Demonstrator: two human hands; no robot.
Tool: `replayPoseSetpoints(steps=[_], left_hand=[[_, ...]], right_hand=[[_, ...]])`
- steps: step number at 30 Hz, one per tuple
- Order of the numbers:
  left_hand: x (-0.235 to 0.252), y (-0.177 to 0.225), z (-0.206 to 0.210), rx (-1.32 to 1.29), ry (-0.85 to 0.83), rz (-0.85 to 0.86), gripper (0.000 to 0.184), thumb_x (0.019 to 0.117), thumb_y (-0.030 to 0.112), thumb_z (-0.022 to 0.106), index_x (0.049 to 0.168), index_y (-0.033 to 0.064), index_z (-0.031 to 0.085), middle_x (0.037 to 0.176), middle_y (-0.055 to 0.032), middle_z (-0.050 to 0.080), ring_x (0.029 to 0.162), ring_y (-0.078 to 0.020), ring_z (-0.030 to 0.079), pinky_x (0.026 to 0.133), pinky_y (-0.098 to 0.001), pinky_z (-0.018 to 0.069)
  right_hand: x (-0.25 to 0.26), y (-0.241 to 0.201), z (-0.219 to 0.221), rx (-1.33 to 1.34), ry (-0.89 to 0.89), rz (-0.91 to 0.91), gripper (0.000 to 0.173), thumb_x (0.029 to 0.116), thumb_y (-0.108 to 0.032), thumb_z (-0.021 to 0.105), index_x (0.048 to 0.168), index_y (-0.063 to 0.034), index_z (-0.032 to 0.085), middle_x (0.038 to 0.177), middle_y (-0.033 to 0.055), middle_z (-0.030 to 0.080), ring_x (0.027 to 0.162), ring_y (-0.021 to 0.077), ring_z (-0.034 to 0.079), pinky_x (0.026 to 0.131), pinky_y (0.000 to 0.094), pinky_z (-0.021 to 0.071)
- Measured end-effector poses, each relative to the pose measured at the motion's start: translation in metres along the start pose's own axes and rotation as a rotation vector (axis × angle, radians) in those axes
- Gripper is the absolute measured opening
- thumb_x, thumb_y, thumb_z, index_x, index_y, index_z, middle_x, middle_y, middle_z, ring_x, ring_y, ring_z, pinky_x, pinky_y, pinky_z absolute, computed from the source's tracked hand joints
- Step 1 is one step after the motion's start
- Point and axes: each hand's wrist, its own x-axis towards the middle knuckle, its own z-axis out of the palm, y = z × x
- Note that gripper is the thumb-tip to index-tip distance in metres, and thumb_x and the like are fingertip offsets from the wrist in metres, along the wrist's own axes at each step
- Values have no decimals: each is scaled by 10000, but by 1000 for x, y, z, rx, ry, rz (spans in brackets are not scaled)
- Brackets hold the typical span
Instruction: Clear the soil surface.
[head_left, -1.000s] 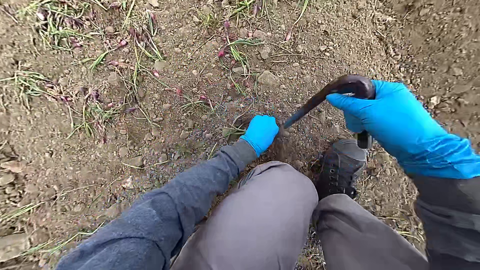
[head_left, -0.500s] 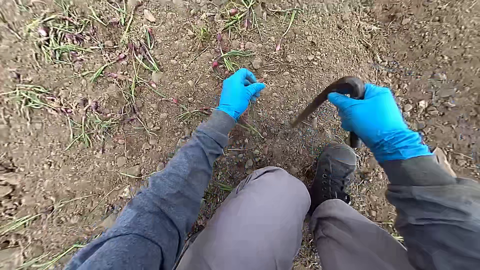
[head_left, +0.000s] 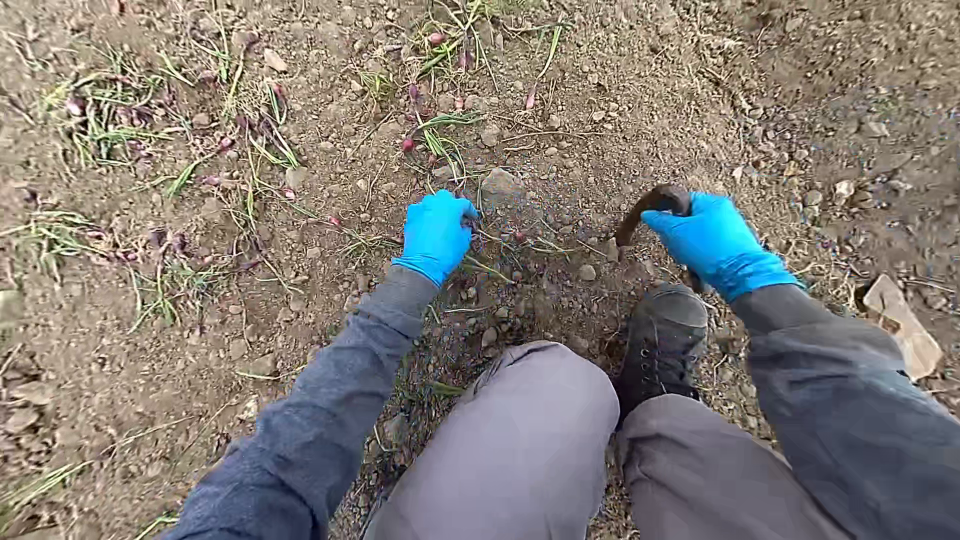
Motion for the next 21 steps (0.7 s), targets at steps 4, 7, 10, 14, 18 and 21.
replayPoseSetpoints(steps=[4, 7, 10, 14, 18, 21], left_hand=[[-1, -22, 5, 199, 42, 151, 163, 975, 257, 685, 1068, 163, 779, 1073, -136, 715, 1068, -343, 669, 968, -571, 480], [4, -3, -6, 108, 355, 282, 188, 1004, 208, 620, 1087, 119, 764, 1032, -127, 753, 1028, -324, 706, 965, -528, 495], [17, 63, -6, -171, 340, 253, 197, 1001, 204, 595, 1121, 145, 739, 996, -54, 768, 956, -232, 733, 877, -487, 560], [57, 165, 43, -95, -129, 424, 183, 977, 170, 628, 1092, 134, 766, 1098, -76, 757, 1084, -270, 705, 941, -544, 549], [64, 186, 66, 114, -147, 539, 224, 945, 95, 648, 1127, 157, 762, 1180, -119, 707, 1173, -332, 631, 987, -576, 471], [39, 124, 21, 145, -69, 407, 247, 885, 65, 696, 1085, 192, 769, 1124, -124, 697, 1128, -346, 636, 963, -584, 480]], right_hand=[[15, 22, 25, -86, -137, 68, 307, 1012, -378, 668, 1035, -73, 697, 819, 141, 640, 702, 287, 595, 663, 558, 476], [13, 22, 23, -78, -108, 69, 294, 1004, -364, 681, 998, -70, 693, 788, 137, 630, 678, 284, 586, 650, 553, 471], [11, 20, 20, -18, -125, 65, 234, 1001, -326, 696, 1054, -98, 698, 727, 96, 591, 582, 216, 526, 576, 473, 462], [-35, -12, -26, -3, 35, 25, 263, 991, -421, 688, 1058, -167, 699, 687, 57, 572, 511, 184, 491, 504, 437, 437], [-68, -24, -78, 61, 221, -180, 214, 969, -381, 695, 1164, -295, 679, 864, -89, 643, 564, 20, 499, 523, 278, 479], [-58, -4, -36, -6, 147, -42, 163, 998, -303, 679, 1115, -202, 728, 825, 64, 661, 612, 205, 568, 575, 483, 481]])
